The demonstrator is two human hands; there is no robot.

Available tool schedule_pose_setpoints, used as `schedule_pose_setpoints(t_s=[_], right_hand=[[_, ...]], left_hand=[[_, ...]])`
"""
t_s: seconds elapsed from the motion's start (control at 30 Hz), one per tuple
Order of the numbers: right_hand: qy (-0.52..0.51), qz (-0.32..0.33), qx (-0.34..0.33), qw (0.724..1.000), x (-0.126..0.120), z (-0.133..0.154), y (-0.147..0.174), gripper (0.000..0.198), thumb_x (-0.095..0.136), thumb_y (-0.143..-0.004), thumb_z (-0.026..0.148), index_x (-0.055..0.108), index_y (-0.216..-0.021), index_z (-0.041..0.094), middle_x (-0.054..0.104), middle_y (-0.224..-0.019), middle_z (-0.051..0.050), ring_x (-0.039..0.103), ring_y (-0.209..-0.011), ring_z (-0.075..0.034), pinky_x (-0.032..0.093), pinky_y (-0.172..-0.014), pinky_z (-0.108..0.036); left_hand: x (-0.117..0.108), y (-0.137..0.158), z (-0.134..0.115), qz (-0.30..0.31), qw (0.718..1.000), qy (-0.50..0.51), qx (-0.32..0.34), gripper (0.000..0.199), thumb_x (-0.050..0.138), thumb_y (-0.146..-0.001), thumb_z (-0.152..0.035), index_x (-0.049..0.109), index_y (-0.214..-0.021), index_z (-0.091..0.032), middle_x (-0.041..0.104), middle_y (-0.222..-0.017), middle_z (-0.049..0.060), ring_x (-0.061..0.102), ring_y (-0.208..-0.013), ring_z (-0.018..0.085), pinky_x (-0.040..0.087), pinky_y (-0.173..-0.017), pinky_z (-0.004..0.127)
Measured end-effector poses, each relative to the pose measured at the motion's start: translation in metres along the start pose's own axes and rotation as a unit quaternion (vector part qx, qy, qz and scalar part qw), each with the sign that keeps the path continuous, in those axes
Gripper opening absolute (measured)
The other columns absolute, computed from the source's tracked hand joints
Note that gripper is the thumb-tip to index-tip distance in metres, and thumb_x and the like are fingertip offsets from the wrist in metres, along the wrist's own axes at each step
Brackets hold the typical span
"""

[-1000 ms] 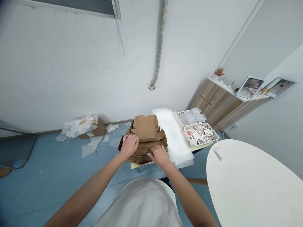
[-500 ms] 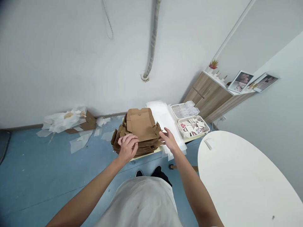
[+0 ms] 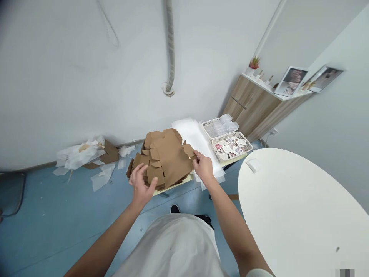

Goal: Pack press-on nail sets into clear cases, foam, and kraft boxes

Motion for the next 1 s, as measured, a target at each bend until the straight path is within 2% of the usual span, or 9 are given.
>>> schedule_pose_setpoints(t_s=[0.1,0.23,0.33,0.47,0.57,0.67,0.8,0.9,1.0], right_hand=[[-0.04,-0.064,-0.002,0.997,-0.029,-0.026,0.014,0.043,0.037,-0.076,0.021,0.055,-0.114,0.02,0.063,-0.067,-0.001,0.051,-0.054,-0.012,0.039,-0.056,-0.023],[-0.069,-0.14,0.009,0.988,-0.065,-0.07,0.041,0.041,0.037,-0.078,0.023,0.056,-0.113,0.017,0.057,-0.058,0.001,0.043,-0.047,-0.01,0.037,-0.051,-0.022],[-0.058,-0.175,-0.007,0.983,-0.084,-0.102,0.065,0.04,0.037,-0.079,0.022,0.055,-0.115,0.017,0.054,-0.057,0.001,0.041,-0.046,-0.01,0.037,-0.049,-0.022],[-0.015,-0.234,-0.015,0.972,-0.103,-0.148,0.104,0.04,0.037,-0.08,0.019,0.054,-0.116,0.019,0.054,-0.057,0.0,0.045,-0.05,-0.011,0.038,-0.052,-0.023],[-0.003,-0.293,0.022,0.956,-0.115,-0.186,0.142,0.038,0.039,-0.079,0.02,0.055,-0.114,0.02,0.057,-0.06,-0.001,0.045,-0.051,-0.011,0.039,-0.052,-0.024],[-0.044,-0.346,0.116,0.93,-0.126,-0.222,0.183,0.037,0.041,-0.079,0.024,0.054,-0.113,0.019,0.061,-0.073,-0.003,0.048,-0.052,-0.011,0.041,-0.053,-0.025],[-0.134,-0.38,0.275,0.873,-0.135,-0.259,0.234,0.035,0.043,-0.079,0.035,0.054,-0.108,0.017,0.062,-0.085,-0.006,0.054,-0.065,-0.014,0.044,-0.057,-0.026],[-0.176,-0.383,0.358,0.833,-0.136,-0.281,0.268,0.036,0.042,-0.079,0.045,0.059,-0.091,0.015,0.061,-0.079,-0.006,0.053,-0.068,-0.016,0.042,-0.058,-0.026],[-0.207,-0.381,0.441,0.786,-0.129,-0.299,0.3,0.046,0.038,-0.077,0.054,0.059,-0.079,0.013,0.061,-0.072,-0.006,0.052,-0.067,-0.017,0.04,-0.056,-0.026]], left_hand=[[0.02,0.001,-0.004,-0.014,0.995,0.068,-0.068,0.057,0.051,-0.076,-0.039,0.028,-0.125,-0.021,0.032,-0.126,0.013,0.034,-0.118,0.027,0.027,-0.096,0.045],[0.074,0.018,-0.025,0.08,0.971,0.186,-0.131,0.069,0.06,-0.069,-0.036,0.025,-0.126,-0.019,0.03,-0.125,0.015,0.044,-0.109,0.023,0.038,-0.09,0.041],[0.117,0.036,-0.052,0.144,0.933,0.279,-0.173,0.072,0.062,-0.066,-0.028,0.024,-0.127,-0.02,0.033,-0.127,0.014,0.051,-0.102,0.019,0.044,-0.085,0.036],[0.163,0.053,-0.091,0.219,0.877,0.368,-0.217,0.057,0.058,-0.068,-0.019,0.035,-0.12,-0.017,0.051,-0.112,0.011,0.057,-0.091,0.014,0.046,-0.081,0.03],[0.191,0.061,-0.122,0.298,0.862,0.369,-0.179,0.044,0.055,-0.069,-0.017,0.044,-0.111,-0.016,0.057,-0.104,0.009,0.058,-0.087,0.014,0.048,-0.077,0.029],[0.216,0.072,-0.152,0.348,0.864,0.341,-0.129,0.045,0.053,-0.069,-0.018,0.045,-0.113,-0.017,0.056,-0.105,0.008,0.057,-0.084,0.014,0.05,-0.068,0.027],[0.25,0.096,-0.19,0.41,0.857,0.309,-0.042,0.045,0.05,-0.071,-0.018,0.044,-0.116,-0.017,0.054,-0.11,0.009,0.055,-0.087,0.014,0.05,-0.063,0.023],[0.272,0.113,-0.212,0.448,0.848,0.279,0.04,0.045,0.048,-0.073,-0.018,0.046,-0.117,-0.017,0.056,-0.104,0.009,0.055,-0.086,0.015,0.05,-0.06,0.022],[0.29,0.124,-0.229,0.475,0.839,0.242,0.108,0.045,0.048,-0.072,-0.017,0.047,-0.117,-0.017,0.057,-0.102,0.009,0.054,-0.083,0.015,0.049,-0.057,0.022]])
Point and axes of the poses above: each hand's wrist, its own y-axis away from the middle knuckle, its own x-axis out of the palm, z = x × y, the point moved 3 cm from there along -y, towards the middle knuckle
